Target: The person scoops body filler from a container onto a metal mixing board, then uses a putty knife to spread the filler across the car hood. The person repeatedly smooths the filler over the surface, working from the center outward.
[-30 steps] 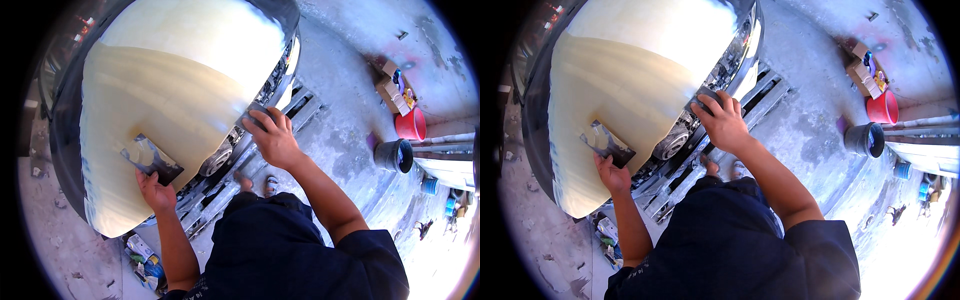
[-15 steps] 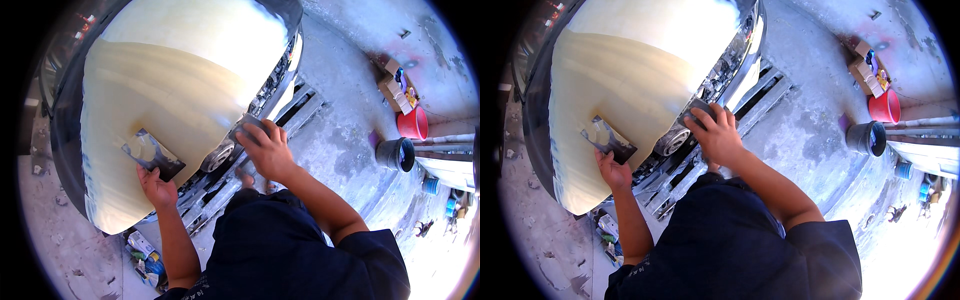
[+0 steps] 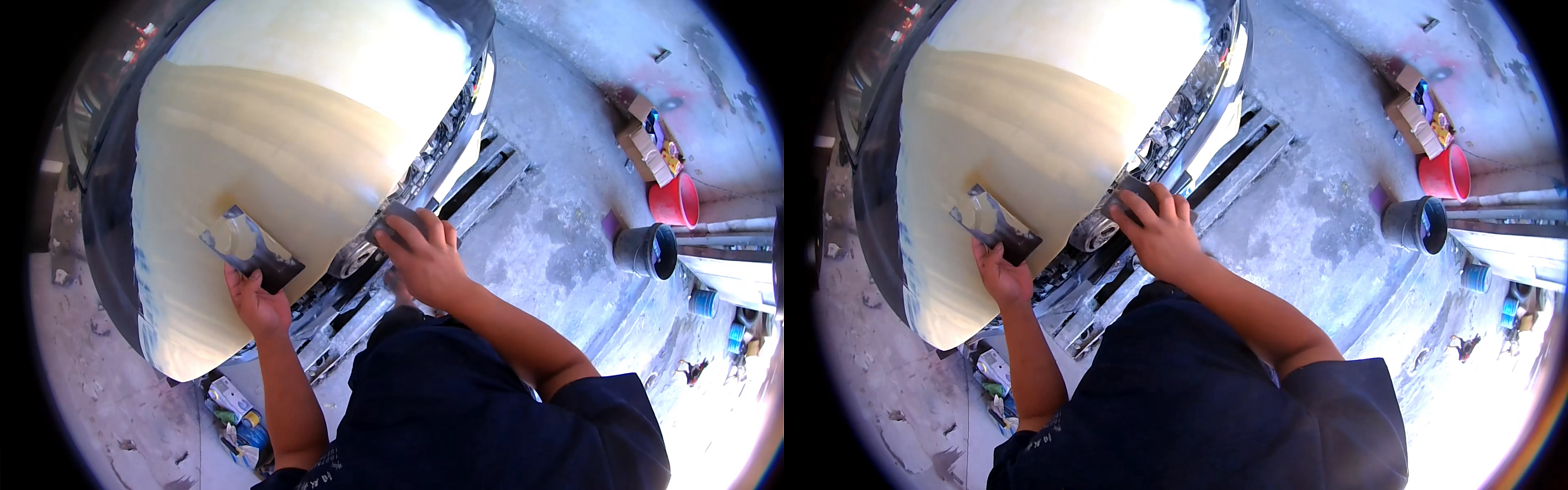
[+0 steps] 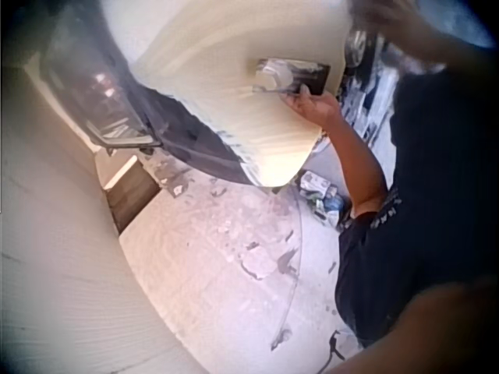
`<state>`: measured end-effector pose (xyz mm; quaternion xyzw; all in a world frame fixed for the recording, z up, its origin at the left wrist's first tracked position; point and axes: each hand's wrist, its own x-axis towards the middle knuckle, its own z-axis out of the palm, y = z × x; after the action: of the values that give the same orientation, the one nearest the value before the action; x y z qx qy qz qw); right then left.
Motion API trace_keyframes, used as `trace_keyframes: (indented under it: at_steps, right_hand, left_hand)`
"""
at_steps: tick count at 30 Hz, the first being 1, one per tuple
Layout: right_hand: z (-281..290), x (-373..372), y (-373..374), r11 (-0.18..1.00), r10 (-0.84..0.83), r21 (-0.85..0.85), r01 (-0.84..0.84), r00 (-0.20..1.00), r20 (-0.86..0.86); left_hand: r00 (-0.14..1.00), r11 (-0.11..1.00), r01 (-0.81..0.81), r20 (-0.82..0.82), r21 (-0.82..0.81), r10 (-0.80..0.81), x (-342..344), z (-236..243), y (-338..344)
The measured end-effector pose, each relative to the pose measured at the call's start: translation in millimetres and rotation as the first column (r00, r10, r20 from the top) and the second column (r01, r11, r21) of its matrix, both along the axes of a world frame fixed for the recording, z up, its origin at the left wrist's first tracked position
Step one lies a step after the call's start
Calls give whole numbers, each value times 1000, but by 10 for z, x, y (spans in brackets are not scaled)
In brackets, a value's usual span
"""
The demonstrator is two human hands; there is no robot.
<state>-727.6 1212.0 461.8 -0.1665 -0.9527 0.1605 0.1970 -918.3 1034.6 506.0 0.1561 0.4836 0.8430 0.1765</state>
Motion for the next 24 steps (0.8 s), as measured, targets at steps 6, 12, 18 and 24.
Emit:
trace_keyframes:
  at_steps: [6, 12, 18, 24]
  right_hand:
    - [89, 48, 358, 993, -111, 49, 111, 994, -10]
    - [180, 39, 818, 996, -62, 55, 64, 998, -28]
    - [181, 36, 935, 999, -28, 29, 28, 1000, -1]
    - [214, 55, 1003, 999, -39, 32, 39, 999, -2]
  left_hand:
    - [1000, 1000, -11, 3, -14, 11, 29, 27, 24]
    - [1000, 999, 16, -20, -44, -16, 3, 18, 13]
    - [1000, 999, -6, -19, -54, 4, -16, -25, -14]
    - [999, 999, 17, -37, -35, -19, -19, -26, -14]
